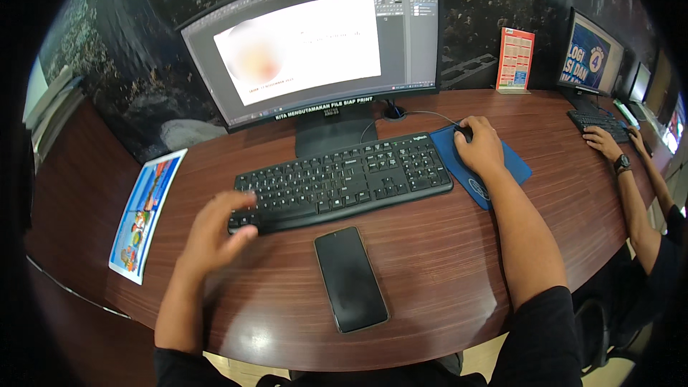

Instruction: Creating or editing a digital card/memorial design using graphics software.

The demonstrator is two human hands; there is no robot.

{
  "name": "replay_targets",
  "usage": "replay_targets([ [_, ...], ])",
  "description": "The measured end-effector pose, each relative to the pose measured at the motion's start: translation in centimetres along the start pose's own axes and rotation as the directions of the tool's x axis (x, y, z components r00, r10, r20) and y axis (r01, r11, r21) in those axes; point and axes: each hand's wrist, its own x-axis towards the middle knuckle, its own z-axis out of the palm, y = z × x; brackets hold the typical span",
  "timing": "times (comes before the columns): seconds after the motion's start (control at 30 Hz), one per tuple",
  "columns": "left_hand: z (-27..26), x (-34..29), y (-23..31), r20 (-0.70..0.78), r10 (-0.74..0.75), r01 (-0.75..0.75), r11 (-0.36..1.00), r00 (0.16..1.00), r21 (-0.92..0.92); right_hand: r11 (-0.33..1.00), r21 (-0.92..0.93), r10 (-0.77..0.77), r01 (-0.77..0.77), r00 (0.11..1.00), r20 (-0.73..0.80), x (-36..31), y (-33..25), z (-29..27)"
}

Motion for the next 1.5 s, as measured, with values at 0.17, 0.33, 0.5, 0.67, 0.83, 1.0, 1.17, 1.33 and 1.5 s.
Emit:
replay_targets([
  [0.17, -2.2, -0.1, 11.5, -0.26, 0.495, -0.553, 0.657, 0.829, -0.512, 1.0, -0.009, -0.002, 0.002, 1.0, 0.028, -0.4, 0.3, -0.2],
  [0.33, -2.7, 3.8, 18.8, -0.693, 0.411, -0.8, 0.196, 0.592, -0.567, 1.0, 0.021, 0.003, -0.004, 0.999, 0.034, -0.3, 0.2, -0.2],
  [0.5, 0.5, 5.2, 23.2, -0.809, 0.092, -0.812, 0.153, 0.58, -0.564, 1.0, -0.001, -0.012, 0.012, 0.999, 0.037, -0.2, -0.3, 0.4],
  [0.67, -1.8, 4.0, 23.5, -0.57, -0.001, -0.551, 0.255, 0.822, -0.795, 1.0, -0.016, -0.016, 0.017, 0.999, 0.028, 0.0, 0.8, 0.3],
  [0.83, 0.3, 7.6, 19.9, -0.774, 0.353, -0.831, 0.015, 0.525, -0.556, 1.0, 0.016, -0.003, 0.002, 0.999, 0.038, 0.0, 0.1, -0.1],
  [1.0, 1.3, 7.2, 19.4, -0.801, 0.247, -0.82, -0.043, 0.545, -0.571, 1.0, 0.014, -0.013, 0.012, 1.0, 0.027, -0.1, 0.1, 0.2],
  [1.17, -0.1, 7.0, 18.0, -0.723, 0.211, -0.736, -0.027, 0.657, -0.677, 1.0, 0.027, 0.004, -0.004, 1.0, 0.03, 0.0, 0.1, -0.1],
  [1.33, 0.7, 8.1, 17.2, -0.788, 0.244, -0.817, 0.033, 0.565, -0.575, 0.999, 0.038, -0.028, 0.027, 1.0, 0.009, 0.0, 0.3, 0.3],
  [1.5, 1.5, 8.3, 16.6, -0.757, 0.304, -0.806, 0.069, 0.578, -0.588, 0.998, 0.044, -0.05, 0.05, 0.999, -0.012, 0.0, 0.4, 0.2],
])
